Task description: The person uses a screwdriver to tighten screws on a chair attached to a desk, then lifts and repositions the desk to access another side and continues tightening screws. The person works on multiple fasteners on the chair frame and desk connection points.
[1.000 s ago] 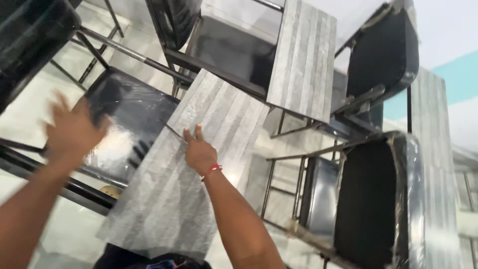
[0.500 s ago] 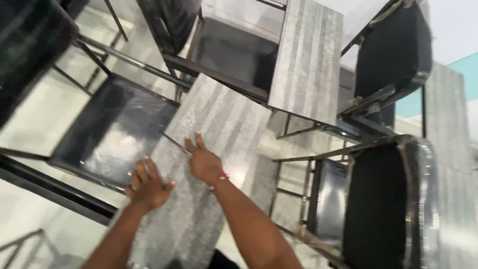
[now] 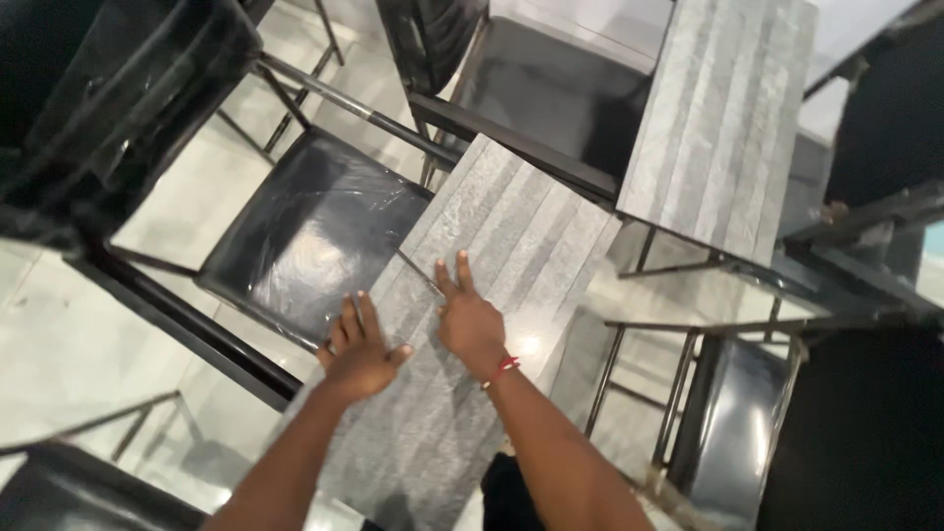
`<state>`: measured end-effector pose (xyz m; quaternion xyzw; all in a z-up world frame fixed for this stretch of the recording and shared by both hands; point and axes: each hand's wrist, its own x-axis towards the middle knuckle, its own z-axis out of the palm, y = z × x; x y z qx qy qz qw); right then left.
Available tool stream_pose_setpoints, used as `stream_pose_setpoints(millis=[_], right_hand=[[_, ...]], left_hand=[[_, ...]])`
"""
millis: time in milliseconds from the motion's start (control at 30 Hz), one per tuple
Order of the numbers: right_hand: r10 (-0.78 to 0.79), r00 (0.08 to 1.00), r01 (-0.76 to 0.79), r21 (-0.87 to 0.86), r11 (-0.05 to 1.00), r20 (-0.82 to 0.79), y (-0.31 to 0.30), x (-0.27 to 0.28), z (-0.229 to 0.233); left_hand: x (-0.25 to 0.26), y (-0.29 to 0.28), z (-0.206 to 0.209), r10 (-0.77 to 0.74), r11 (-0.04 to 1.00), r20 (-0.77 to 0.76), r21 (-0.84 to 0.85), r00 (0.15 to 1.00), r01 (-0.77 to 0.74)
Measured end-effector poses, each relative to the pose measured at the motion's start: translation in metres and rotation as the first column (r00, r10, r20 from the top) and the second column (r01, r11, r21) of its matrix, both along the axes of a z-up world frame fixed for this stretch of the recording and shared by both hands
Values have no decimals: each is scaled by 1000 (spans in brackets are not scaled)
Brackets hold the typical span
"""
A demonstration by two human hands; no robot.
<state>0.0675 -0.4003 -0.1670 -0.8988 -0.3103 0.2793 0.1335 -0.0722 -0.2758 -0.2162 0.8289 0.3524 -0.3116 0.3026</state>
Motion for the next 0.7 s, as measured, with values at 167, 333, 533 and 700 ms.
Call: stream_pose_setpoints(millis=[167,333,533,700], right_hand=[[100,994,-106,152,983,46,-18,15,-3],[22,996,-37,184,982,82,-99,44,-1],[-441,893,437,388,811,-85,-183,100,-32],[-368,638,684,279,674,-676,-181,115,-60]], left_hand=[[0,1,-22,84,994,67,69,994,-88],[-8,-2,-51,75,975,42,208,996,-82],[7,-4,-56,178,945,-99,294,979,-142],[25,-1,-48,247,934,-166,305,955,-189]])
